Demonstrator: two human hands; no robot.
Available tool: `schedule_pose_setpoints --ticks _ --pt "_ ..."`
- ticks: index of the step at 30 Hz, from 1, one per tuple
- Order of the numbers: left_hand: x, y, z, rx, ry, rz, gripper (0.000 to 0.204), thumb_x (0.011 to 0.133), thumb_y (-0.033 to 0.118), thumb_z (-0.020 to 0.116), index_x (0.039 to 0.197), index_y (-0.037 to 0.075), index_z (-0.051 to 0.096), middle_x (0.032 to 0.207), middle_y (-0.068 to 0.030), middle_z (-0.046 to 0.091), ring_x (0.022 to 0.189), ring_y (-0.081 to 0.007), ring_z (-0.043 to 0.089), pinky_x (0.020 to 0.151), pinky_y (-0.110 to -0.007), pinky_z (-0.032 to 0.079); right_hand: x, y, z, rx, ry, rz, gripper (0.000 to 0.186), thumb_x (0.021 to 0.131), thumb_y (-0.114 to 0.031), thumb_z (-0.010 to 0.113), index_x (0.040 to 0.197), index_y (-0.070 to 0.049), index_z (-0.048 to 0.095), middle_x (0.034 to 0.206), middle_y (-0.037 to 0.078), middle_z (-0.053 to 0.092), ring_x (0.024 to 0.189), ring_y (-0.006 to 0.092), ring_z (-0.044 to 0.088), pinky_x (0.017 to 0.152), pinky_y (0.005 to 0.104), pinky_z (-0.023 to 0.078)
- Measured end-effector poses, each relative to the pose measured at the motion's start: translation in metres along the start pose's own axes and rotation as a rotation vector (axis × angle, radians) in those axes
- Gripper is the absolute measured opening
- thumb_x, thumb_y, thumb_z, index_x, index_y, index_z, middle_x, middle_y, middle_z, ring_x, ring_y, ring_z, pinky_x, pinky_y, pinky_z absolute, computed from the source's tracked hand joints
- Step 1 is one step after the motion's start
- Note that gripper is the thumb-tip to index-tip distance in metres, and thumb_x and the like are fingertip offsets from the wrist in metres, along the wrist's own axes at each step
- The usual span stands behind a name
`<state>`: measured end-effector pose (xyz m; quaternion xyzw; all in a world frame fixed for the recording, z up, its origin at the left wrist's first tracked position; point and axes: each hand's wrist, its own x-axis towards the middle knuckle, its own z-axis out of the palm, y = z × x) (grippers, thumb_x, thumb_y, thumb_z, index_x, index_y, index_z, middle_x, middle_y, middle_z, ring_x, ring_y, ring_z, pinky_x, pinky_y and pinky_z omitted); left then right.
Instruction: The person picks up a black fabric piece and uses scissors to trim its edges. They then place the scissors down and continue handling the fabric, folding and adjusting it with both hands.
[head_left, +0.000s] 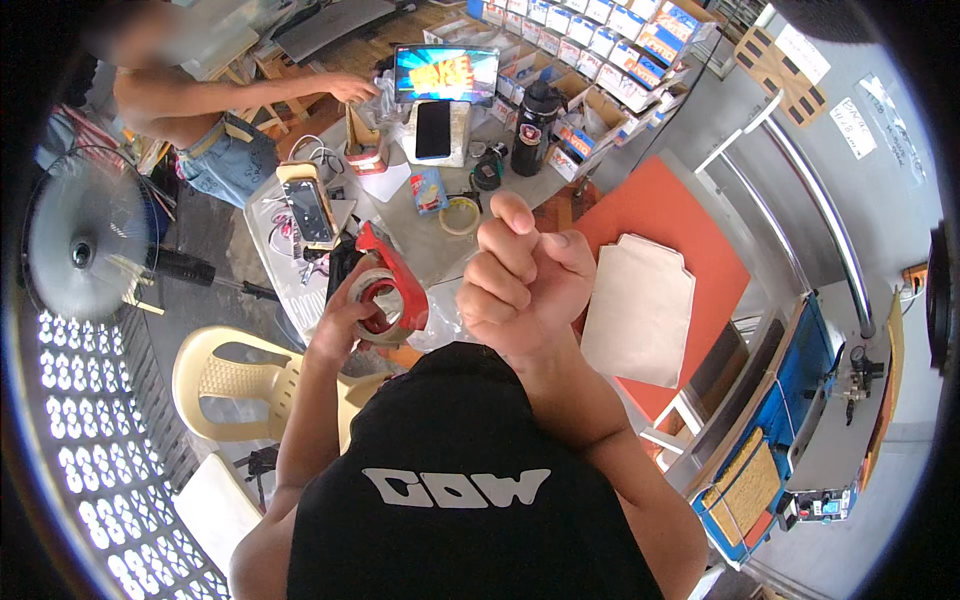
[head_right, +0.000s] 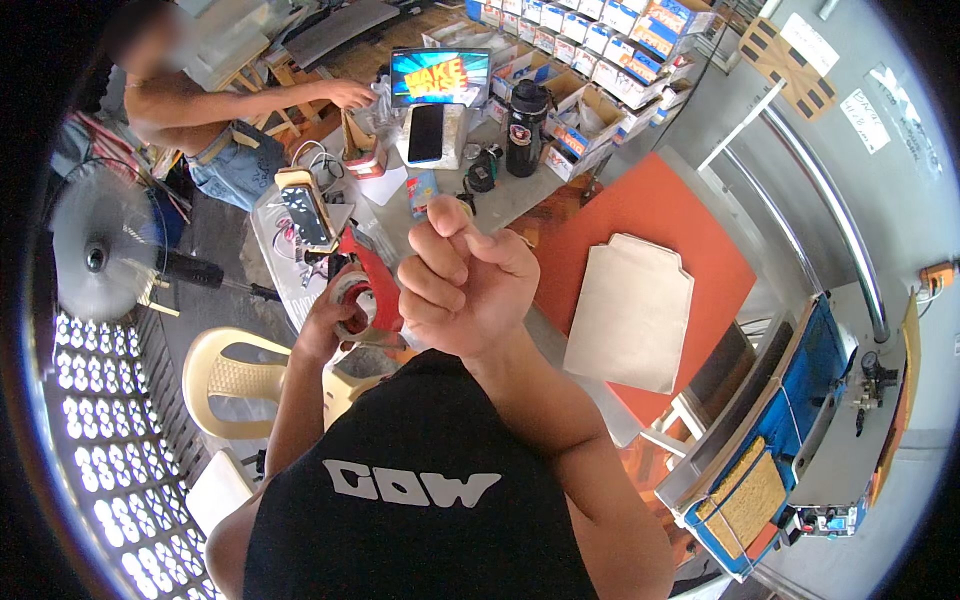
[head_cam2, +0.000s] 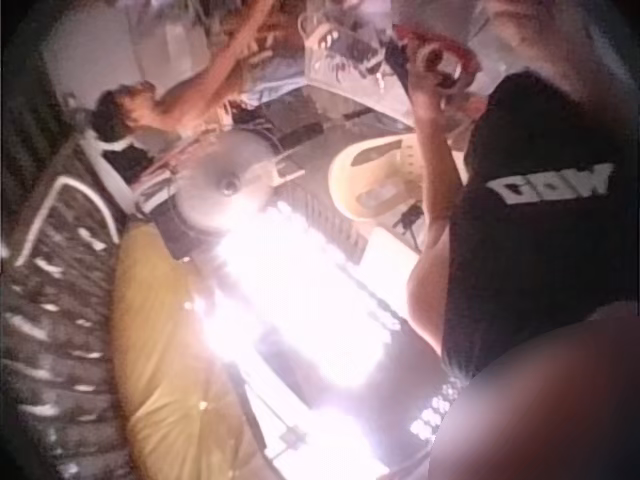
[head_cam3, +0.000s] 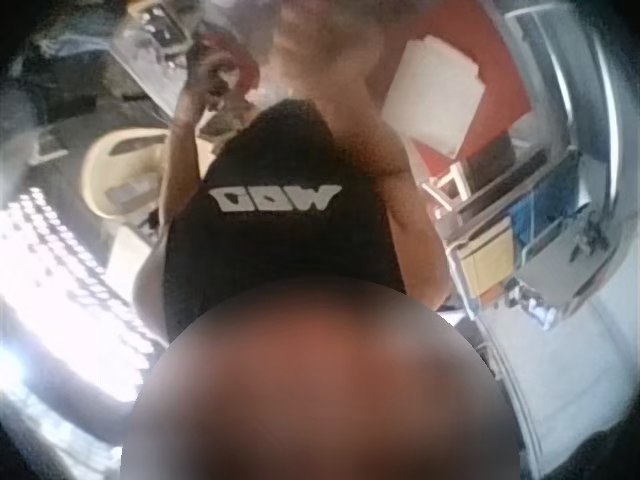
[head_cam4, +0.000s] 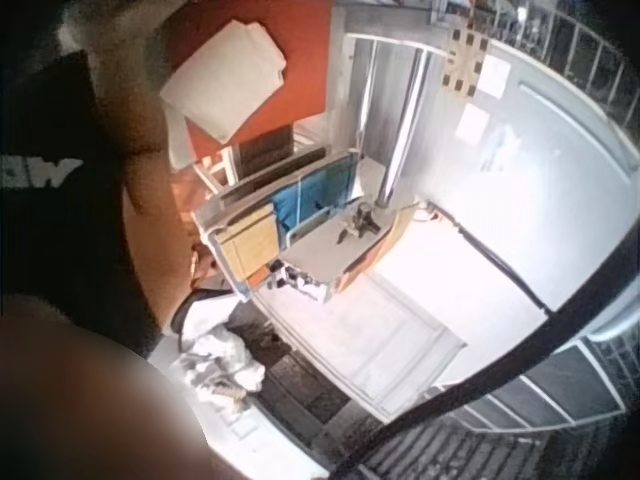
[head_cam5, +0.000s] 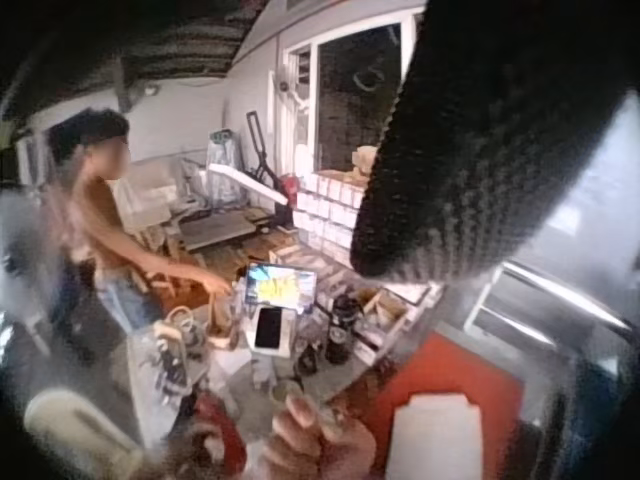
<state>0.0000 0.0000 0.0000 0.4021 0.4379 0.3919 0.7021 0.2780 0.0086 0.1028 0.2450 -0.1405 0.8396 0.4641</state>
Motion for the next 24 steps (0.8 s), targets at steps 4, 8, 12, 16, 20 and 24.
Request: schedule_pose_setpoints --ticks 4,8,12,16,20,24 --pt "-0.004 0.016 0.013 -0.031 0.098 0.076 0.078 0.080 0.009 0.061 0.154 0.003 0.039 0.113 -0.0116 0.067 0.080 -0.0169 0.067 0.052 -0.023 0.049 -0.024 -0.008 0.009 -0.330 0.243 -0.138 0.019 0.095 -0.018 0.069 0.100 -0.009 0.052 0.077 -0.002 0.042 0.059 0.0094 0.038 0.051 0.0252 0.033" --pt "-0.005 0.066 -0.004 0.054 0.222 0.257 0.061 0.081 0.019 0.064 0.138 0.001 0.055 0.092 -0.0120 0.071 0.066 -0.0146 0.065 0.045 -0.022 0.046 -0.065 -0.028 -0.012 -1.049 0.645 -0.239 0.021 0.096 -0.018 0.072 0.094 -0.011 0.052 0.082 -0.003 0.047 0.061 0.0061 0.040 0.051 0.0237 0.032" --pt "0.013 0.143 -0.032 0.116 0.324 0.417 0.047 0.089 0.014 0.057 0.133 -0.001 0.058 0.091 -0.0132 0.072 0.052 -0.0123 0.061 0.037 -0.023 0.043 -0.127 -0.063 -0.042 -1.243 1.034 -0.265 0.016 0.096 -0.009 0.068 0.085 -0.008 0.056 0.074 -0.004 0.049 0.057 0.0044 0.041 0.049 0.0221 0.032" --pt "0.077 0.213 -0.078 0.188 0.437 0.456 0.029 0.096 0.011 0.054 0.123 0.001 0.058 0.084 -0.0098 0.067 0.049 -0.0138 0.057 0.042 -0.025 0.045 -0.181 -0.080 -0.055 -1.414 1.386 -0.364 0.016 0.095 -0.013 0.071 0.085 -0.007 0.060 0.066 -0.006 0.045 0.052 0.0038 0.040 0.045 0.0222 0.030" --pt "0.173 0.256 -0.148 0.308 0.426 0.286 0.021 0.097 0.013 0.060 0.114 0.001 0.059 0.083 -0.0084 0.066 0.050 -0.0134 0.058 0.043 -0.026 0.045 -0.193 -0.081 -0.067 -1.370 1.626 -0.349 0.021 0.098 -0.021 0.069 0.084 -0.008 0.060 0.065 -0.006 0.044 0.050 0.0042 0.037 0.045 0.0215 0.028" --pt "0.277 0.248 -0.228 0.377 0.421 0.149 0.019 0.097 0.020 0.064 0.108 0.004 0.064 0.077 -0.0050 0.066 0.051 -0.0114 0.058 0.044 -0.025 0.045 -0.175 -0.069 -0.096 -1.398 1.841 -0.214 0.031 0.099 -0.034 0.069 0.084 -0.008 0.063 0.062 -0.006 0.044 0.047 0.0043 0.038 0.041 0.0237 0.026"
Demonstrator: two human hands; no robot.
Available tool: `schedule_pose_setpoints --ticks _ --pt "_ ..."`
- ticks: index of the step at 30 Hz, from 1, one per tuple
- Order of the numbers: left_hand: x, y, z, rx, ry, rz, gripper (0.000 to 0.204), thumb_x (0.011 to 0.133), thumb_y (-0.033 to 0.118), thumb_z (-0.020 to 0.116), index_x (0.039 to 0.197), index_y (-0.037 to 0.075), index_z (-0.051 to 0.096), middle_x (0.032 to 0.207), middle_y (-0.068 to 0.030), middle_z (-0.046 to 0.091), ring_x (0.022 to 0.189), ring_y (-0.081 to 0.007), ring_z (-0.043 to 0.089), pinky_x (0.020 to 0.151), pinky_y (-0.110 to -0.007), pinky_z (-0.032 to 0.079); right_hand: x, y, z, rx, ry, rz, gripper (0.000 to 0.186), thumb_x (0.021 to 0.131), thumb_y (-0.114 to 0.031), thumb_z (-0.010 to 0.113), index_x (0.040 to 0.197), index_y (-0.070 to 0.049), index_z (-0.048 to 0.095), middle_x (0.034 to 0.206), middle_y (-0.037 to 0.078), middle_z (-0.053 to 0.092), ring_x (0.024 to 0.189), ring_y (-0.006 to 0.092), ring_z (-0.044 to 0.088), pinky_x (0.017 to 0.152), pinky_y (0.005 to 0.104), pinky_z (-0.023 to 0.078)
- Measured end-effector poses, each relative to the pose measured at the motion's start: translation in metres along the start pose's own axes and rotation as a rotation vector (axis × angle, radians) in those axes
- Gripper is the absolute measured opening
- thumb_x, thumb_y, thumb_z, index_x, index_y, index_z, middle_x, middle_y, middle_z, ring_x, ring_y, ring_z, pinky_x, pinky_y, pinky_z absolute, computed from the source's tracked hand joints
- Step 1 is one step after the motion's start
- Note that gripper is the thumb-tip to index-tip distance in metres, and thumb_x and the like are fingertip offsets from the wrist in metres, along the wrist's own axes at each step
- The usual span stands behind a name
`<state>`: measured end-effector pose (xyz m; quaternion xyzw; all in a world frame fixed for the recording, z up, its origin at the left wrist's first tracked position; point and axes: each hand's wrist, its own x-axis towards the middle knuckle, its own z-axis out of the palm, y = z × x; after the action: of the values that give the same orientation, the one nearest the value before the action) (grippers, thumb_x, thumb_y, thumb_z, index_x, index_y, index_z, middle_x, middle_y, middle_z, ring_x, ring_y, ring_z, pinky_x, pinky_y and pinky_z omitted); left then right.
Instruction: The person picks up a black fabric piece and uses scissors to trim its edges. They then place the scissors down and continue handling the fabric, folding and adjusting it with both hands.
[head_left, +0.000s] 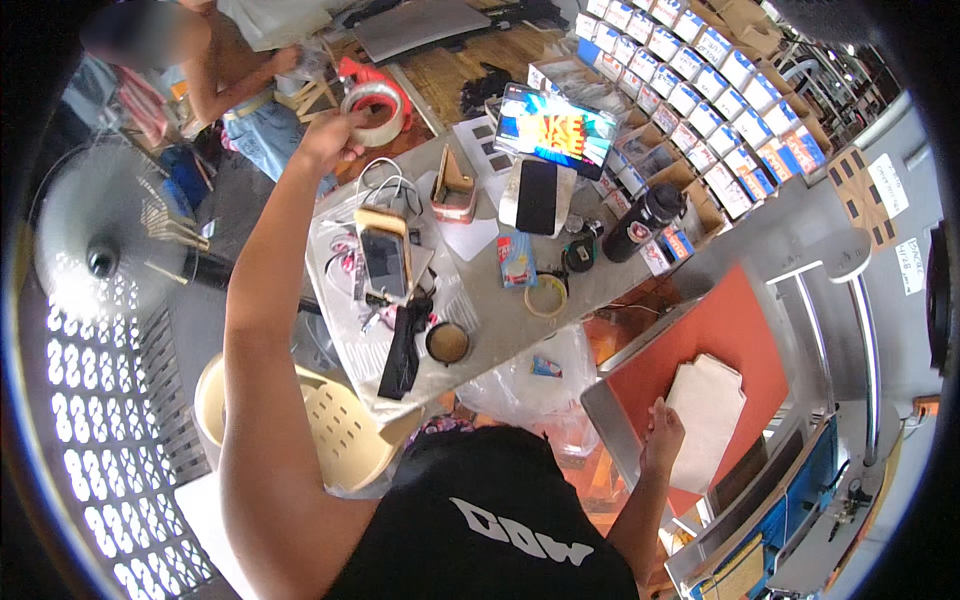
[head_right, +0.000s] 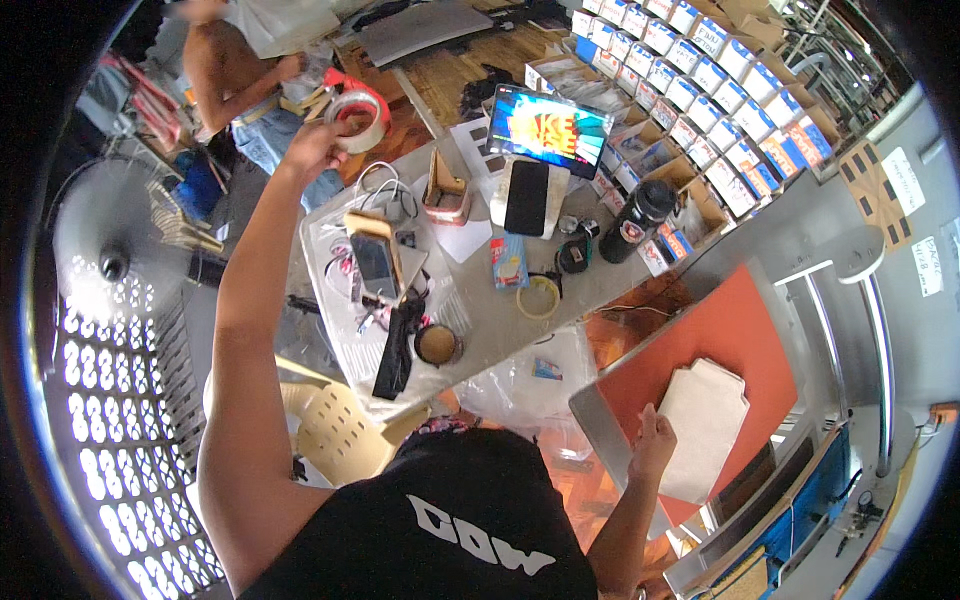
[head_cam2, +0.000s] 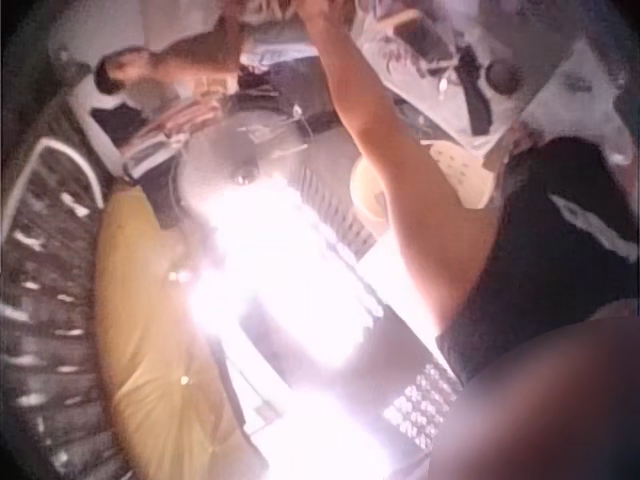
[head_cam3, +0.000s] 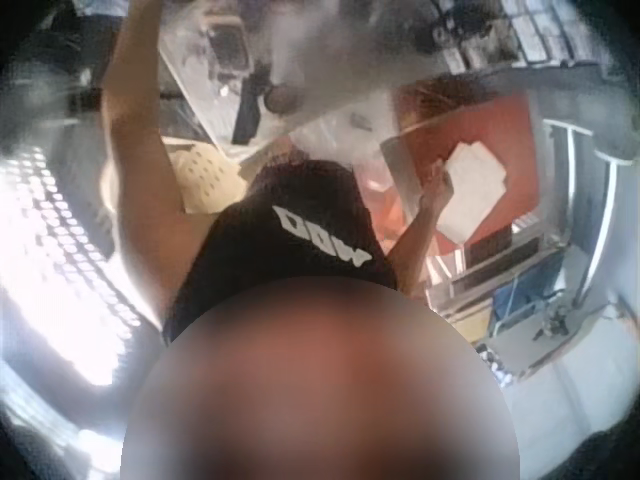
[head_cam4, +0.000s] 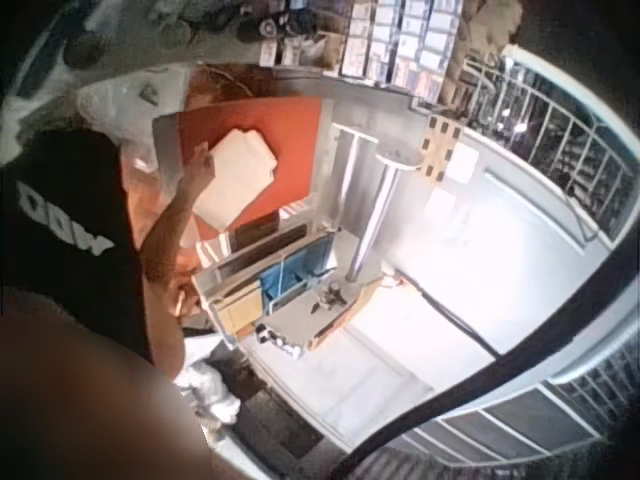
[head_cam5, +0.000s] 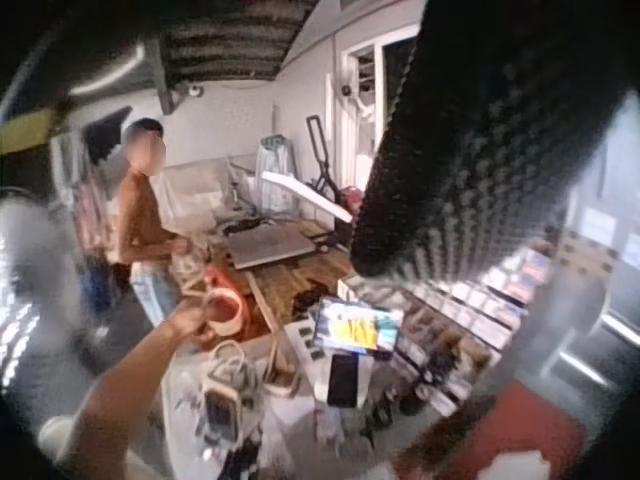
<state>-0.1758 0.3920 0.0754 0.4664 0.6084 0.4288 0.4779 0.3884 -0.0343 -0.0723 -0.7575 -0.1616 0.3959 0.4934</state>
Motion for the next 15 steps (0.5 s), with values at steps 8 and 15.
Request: schedule_pose_setpoints --ticks 8,15 --pt "0.178 -0.155 0.004 0.104 -0.143 -0.393 0.025 0.091 0.028 0.071 0.108 0.010 0.067 0.084 -0.0044 0.065 0.065 -0.0188 0.063 0.065 -0.035 0.056 0.014 0.004 0.051 -0.365 0.291 -0.052 0.045 0.100 -0.039 0.066 0.073 -0.004 0.065 0.058 -0.002 0.048 0.050 0.0085 0.040 0.046 0.0293 0.030" --pt "0.233 -0.203 0.089 0.138 -0.334 -0.463 0.021 0.094 0.025 0.067 0.106 0.009 0.063 0.082 -0.0056 0.061 0.065 -0.0205 0.065 0.049 -0.030 0.056 0.017 0.021 0.069 -0.712 0.597 -0.206 0.048 0.099 -0.038 0.065 0.073 0.002 0.064 0.061 0.008 0.057 0.057 0.0171 0.050 0.055 0.0387 0.041"
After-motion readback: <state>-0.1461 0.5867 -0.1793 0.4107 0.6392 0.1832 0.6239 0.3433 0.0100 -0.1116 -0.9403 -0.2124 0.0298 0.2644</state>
